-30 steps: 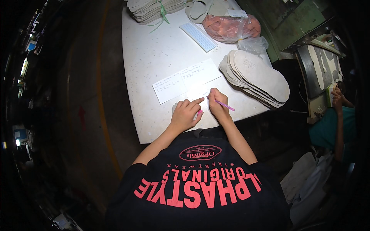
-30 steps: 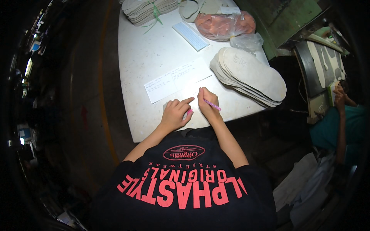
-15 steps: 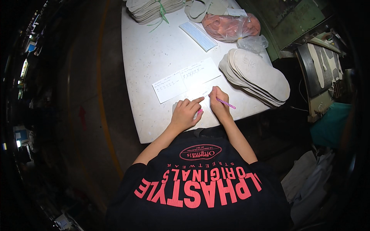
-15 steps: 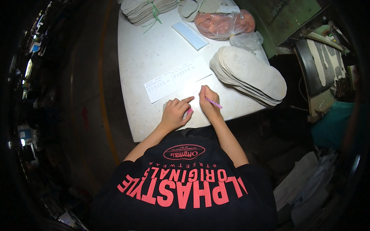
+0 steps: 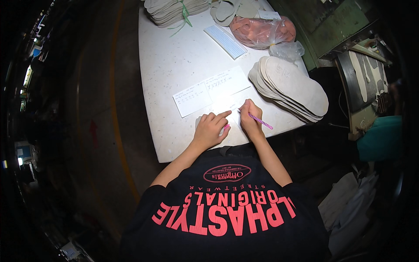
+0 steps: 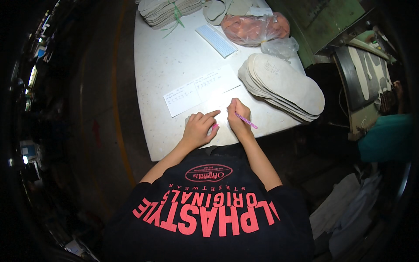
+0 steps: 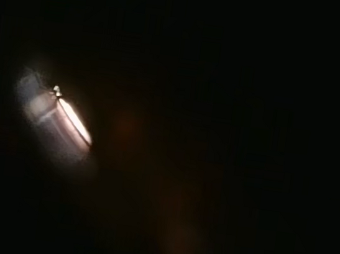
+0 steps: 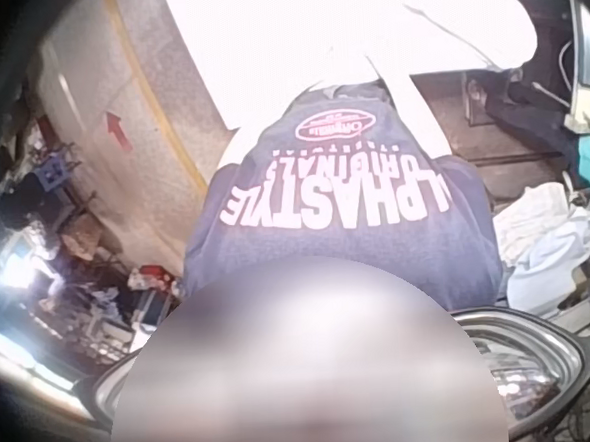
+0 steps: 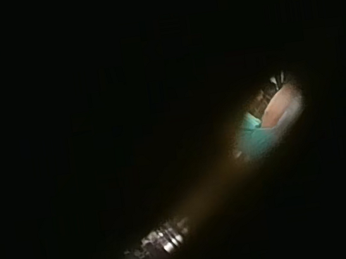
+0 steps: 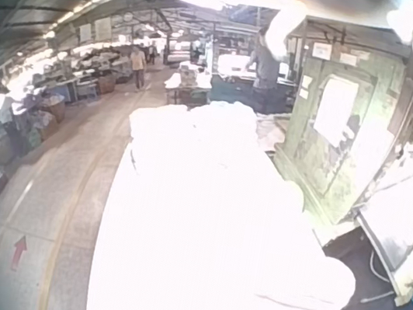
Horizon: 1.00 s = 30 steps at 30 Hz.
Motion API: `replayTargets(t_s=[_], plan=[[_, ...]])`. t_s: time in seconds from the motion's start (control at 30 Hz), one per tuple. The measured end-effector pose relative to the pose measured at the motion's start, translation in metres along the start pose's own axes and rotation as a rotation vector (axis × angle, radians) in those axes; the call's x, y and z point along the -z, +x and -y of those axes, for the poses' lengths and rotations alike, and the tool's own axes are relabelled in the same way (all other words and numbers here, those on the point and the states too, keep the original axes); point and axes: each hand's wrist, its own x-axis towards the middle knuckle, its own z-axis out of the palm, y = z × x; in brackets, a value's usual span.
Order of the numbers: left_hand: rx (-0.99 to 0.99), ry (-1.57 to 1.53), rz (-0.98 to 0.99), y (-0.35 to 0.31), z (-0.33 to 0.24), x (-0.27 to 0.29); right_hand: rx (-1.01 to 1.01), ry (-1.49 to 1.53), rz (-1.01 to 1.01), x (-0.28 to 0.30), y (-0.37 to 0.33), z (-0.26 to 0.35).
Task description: The person places white shoe insoles into a clear plastic bag, seals the bag, and walks to a work table. At the table, the person writes on a paper label with a pink pen, attaches the label to a stack of insoles, and places the stack on the table.
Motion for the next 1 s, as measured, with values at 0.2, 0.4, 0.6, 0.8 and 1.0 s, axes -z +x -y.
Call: replayTargets(t_s=[0.2, 0.4, 0.6, 0.8, 1.0], plan=[[0.001, -0.004, 0.018, 0.0, 0.0, 0.0, -0.085, -0.001, 0.129, 0.005, -0.005, -0.007], [-0.005, 0.005, -0.003, 0.001, 0.0, 0.0, 0.018, -0.024, 0.156, 0.002, -0.006, -0.01], [0.005, 0.001, 0.035, 0.001, 0.0, 0.001, 0.031, -0.093, 0.131, 0.002, -0.006, -0.01], [0.007, 0.001, 0.032, 0.001, 0.0, 0.0, 0.077, -0.104, 0.129, 0.003, -0.006, -0.011], [0.005, 0.002, 0.027, 0.0, -0.001, -0.001, 0.04, -0.078, 0.132, 0.003, -0.006, -0.011]])
